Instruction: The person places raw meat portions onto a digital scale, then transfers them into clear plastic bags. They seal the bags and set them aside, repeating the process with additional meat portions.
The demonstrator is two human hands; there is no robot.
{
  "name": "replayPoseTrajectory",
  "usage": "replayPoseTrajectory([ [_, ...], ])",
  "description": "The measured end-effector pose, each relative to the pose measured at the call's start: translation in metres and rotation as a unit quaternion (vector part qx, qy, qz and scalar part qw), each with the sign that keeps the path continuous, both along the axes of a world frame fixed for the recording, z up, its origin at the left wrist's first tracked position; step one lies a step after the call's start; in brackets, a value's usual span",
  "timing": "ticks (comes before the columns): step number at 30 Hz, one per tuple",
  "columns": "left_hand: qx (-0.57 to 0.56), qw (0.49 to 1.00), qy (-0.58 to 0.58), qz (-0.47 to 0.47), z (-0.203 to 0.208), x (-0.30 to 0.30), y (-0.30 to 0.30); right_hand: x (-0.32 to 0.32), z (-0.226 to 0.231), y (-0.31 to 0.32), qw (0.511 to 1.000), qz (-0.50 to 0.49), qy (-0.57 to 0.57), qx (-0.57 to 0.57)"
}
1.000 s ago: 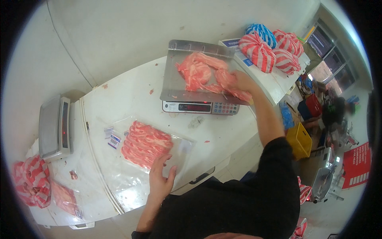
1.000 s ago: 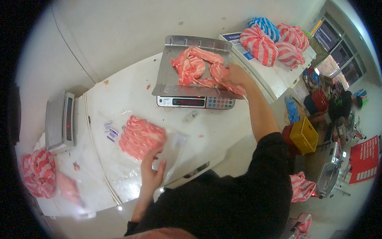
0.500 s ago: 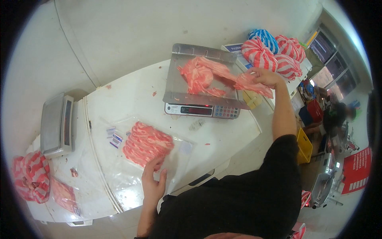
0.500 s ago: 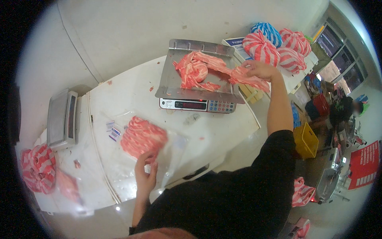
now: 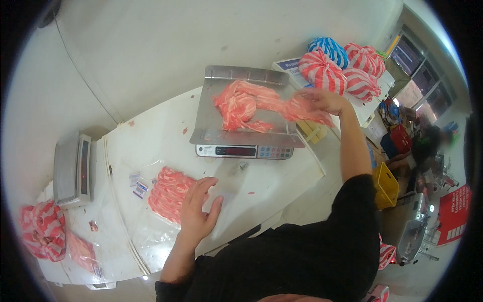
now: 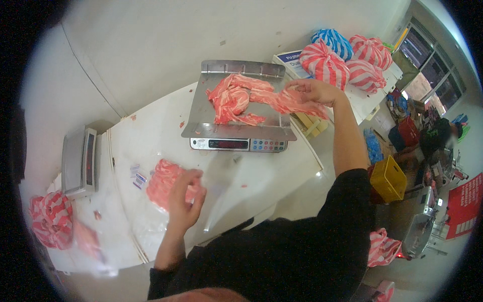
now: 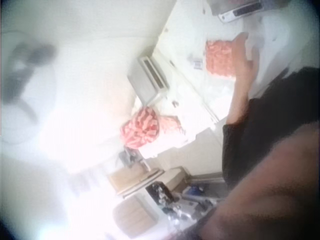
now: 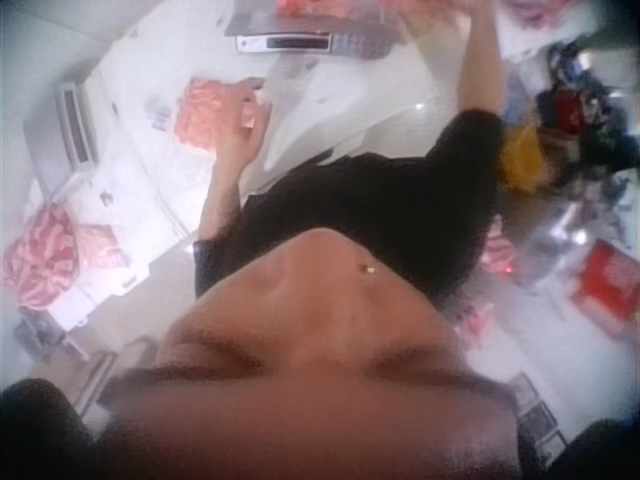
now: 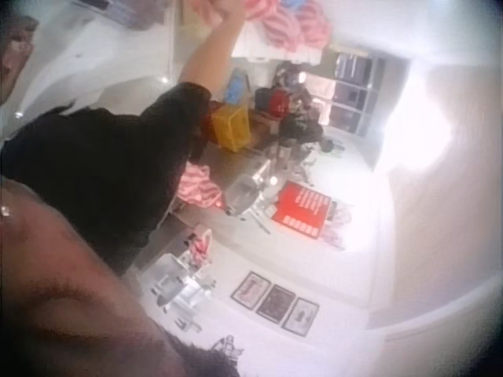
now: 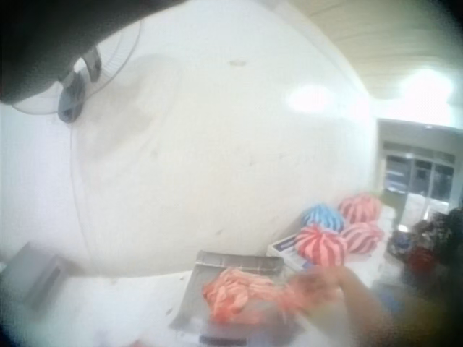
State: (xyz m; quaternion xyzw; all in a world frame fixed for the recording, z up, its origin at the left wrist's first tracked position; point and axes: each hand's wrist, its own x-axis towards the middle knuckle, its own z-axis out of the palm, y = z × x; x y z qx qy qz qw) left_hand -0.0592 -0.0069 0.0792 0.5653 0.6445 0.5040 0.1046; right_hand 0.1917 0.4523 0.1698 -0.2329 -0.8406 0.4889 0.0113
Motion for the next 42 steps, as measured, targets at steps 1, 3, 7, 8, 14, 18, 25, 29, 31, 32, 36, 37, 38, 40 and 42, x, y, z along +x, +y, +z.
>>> replayPoseTrajectory([
  [1, -0.002, 1.000, 0.005, 0.002, 0.002, 0.002, 0.005, 0.001, 0.002, 0.000, 0.999, -0.009, 0.048, -0.012],
  [3, -0.012, 1.000, 0.013, 0.001, -0.003, 0.006, 0.013, -0.024, 0.011, -0.019, 0.989, -0.051, 0.137, 0.002],
  [7, -0.025, 1.000, 0.007, 0.013, -0.011, 0.024, 0.020, -0.063, -0.043, 0.040, 0.984, 0.004, 0.099, 0.148],
  [8, -0.029, 0.999, -0.002, 0.015, -0.014, 0.028, 0.021, -0.067, -0.069, 0.056, 0.969, -0.017, 0.056, 0.239],
  [14, -0.058, 0.992, -0.028, 0.109, -0.036, 0.037, -0.003, -0.139, -0.092, 0.004, 0.906, -0.012, 0.137, 0.401],
  [18, -0.067, 0.987, -0.019, 0.143, -0.034, 0.046, -0.007, -0.181, -0.071, -0.023, 0.929, 0.084, -0.036, 0.358],
  [25, -0.151, 0.969, 0.030, 0.191, -0.047, 0.063, -0.015, -0.199, -0.079, 0.007, 0.952, 0.123, -0.009, 0.280],
  [29, -0.196, 0.956, 0.083, 0.203, -0.063, 0.070, -0.026, -0.191, -0.063, -0.010, 0.979, 0.110, 0.072, 0.155],
  [31, -0.195, 0.958, 0.076, 0.197, -0.068, 0.071, -0.030, -0.183, -0.054, -0.022, 0.977, 0.122, 0.061, 0.166],
  [32, -0.190, 0.959, 0.074, 0.195, -0.069, 0.072, -0.031, -0.178, -0.046, -0.029, 0.972, 0.134, 0.044, 0.186],
  [36, -0.173, 0.965, 0.063, 0.189, -0.065, 0.072, -0.028, -0.162, -0.048, -0.031, 0.970, 0.056, 0.127, 0.198],
  [37, -0.170, 0.966, 0.058, 0.186, -0.065, 0.072, -0.028, -0.156, -0.045, -0.025, 0.980, 0.032, 0.141, 0.138],
  [38, -0.178, 0.964, 0.062, 0.190, -0.064, 0.073, -0.028, -0.149, -0.039, -0.017, 0.985, 0.010, 0.155, 0.078],
  [40, -0.193, 0.959, 0.069, 0.198, -0.063, 0.074, -0.029, -0.138, -0.026, -0.011, 0.975, -0.029, 0.216, -0.040],
  [42, -0.207, 0.951, 0.095, 0.208, -0.061, 0.077, -0.029, -0.128, -0.015, -0.011, 0.937, -0.063, 0.306, -0.154],
])
